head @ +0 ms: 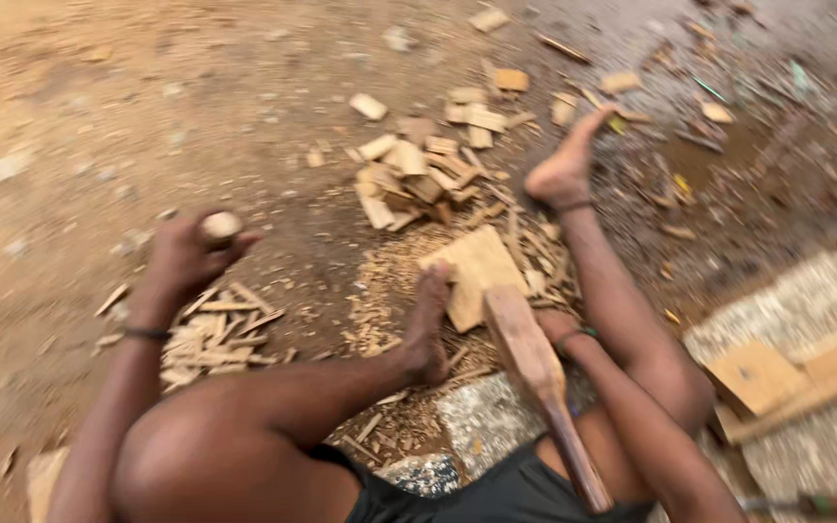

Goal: The person sits on the ground and uses a wooden mallet and a chisel to carve a small piece of wood. They repeatedly strike the chisel to shape the wood, occasionally adjusting the piece and clearing away wood shavings.

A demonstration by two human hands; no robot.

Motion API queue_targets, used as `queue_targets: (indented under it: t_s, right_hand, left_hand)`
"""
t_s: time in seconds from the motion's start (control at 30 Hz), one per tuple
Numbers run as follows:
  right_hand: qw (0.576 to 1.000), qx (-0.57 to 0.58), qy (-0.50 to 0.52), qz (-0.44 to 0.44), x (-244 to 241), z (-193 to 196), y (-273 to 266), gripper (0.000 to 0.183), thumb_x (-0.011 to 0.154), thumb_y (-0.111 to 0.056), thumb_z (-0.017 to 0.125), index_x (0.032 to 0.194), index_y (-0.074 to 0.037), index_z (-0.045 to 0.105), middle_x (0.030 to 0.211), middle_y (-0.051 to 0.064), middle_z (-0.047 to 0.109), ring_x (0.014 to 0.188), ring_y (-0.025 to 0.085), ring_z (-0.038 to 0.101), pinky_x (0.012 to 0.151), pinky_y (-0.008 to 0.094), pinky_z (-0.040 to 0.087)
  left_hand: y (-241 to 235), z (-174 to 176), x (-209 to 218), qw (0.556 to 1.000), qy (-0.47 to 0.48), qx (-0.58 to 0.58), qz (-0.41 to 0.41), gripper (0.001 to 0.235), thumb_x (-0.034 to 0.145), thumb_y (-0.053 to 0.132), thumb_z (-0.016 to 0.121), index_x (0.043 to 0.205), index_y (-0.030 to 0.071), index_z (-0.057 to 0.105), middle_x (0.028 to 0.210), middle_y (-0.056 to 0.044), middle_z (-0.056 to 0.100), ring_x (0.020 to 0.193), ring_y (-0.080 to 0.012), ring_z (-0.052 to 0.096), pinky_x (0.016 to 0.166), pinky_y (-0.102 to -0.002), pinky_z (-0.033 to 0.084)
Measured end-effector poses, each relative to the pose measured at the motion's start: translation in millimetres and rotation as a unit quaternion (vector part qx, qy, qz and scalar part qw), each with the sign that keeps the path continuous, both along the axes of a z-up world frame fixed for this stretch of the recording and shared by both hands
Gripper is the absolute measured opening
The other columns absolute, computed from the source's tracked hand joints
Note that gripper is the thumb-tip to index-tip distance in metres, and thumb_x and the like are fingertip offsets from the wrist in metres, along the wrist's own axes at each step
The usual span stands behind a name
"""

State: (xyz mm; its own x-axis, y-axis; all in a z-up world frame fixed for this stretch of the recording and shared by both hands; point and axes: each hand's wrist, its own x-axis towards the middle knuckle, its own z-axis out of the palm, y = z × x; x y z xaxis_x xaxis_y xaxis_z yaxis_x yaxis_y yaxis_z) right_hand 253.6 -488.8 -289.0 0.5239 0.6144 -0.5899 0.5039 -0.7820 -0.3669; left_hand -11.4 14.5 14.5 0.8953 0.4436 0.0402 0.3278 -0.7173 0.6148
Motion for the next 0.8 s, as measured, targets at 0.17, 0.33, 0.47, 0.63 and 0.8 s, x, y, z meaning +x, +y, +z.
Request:
queue_targets:
  t_s: [0.17,0.33,0.47,0.63,0.8]
  right_hand:
    - [0.994,-0.071,-0.072,0.034,29,29,-8,0.043,0.093,-0.037,0.061,0.131,-0.02,0.069,0.114,0.02,0.075,0.103,0.035,0.073,0.094,0.045,0.056]
    - [0.975,-0.139,-0.135,-0.108,38,60,15,0.042,0.101,-0.043,0.054,0.132,-0.02,0.07,0.092,0.012,0.079,0.083,0.023,0.079,0.07,0.04,0.066]
    - [0.975,-0.044,-0.108,-0.188,62,116,58,0.055,0.099,-0.052,0.061,0.125,-0.005,0.07,0.074,0.012,0.07,0.066,0.019,0.069,0.057,0.036,0.058]
    - [0.901,0.349,-0.163,-0.199,77,200,135,0.044,0.091,-0.036,0.073,0.114,0.001,0.067,0.1,0.013,0.063,0.07,0.017,0.07,0.06,0.032,0.061]
    - [0.86,0.345,-0.254,-0.277,81,240,147,0.051,0.1,-0.038,0.069,0.133,-0.004,0.053,0.089,0.007,0.066,0.072,0.017,0.069,0.059,0.032,0.062]
  left_hand:
    - [23,-16,-24,0.998,-0.033,0.031,0.035,0.041,0.085,0.039,0.084,0.102,0.004,0.072,0.084,-0.012,0.075,0.076,-0.0222,0.073,0.069,-0.037,0.062]
    - [23,-20,-20,0.999,-0.011,0.018,0.032,0.038,0.087,0.043,0.079,0.102,0.01,0.07,0.088,-0.01,0.075,0.08,-0.0205,0.075,0.072,-0.037,0.065]
    - [21,-14,-18,0.999,0.016,0.013,0.035,0.037,0.087,0.042,0.079,0.102,0.009,0.07,0.089,-0.011,0.076,0.081,-0.0215,0.075,0.073,-0.037,0.065]
    - [21,-19,-20,0.997,0.051,0.011,0.049,0.038,0.09,0.043,0.078,0.105,0.009,0.07,0.092,-0.012,0.076,0.084,-0.0219,0.076,0.076,-0.037,0.065]
    - [23,-17,-20,0.998,0.009,0.051,0.029,0.043,0.085,0.042,0.079,0.111,0.008,0.071,0.094,-0.014,0.075,0.084,-0.0233,0.076,0.075,-0.038,0.065]
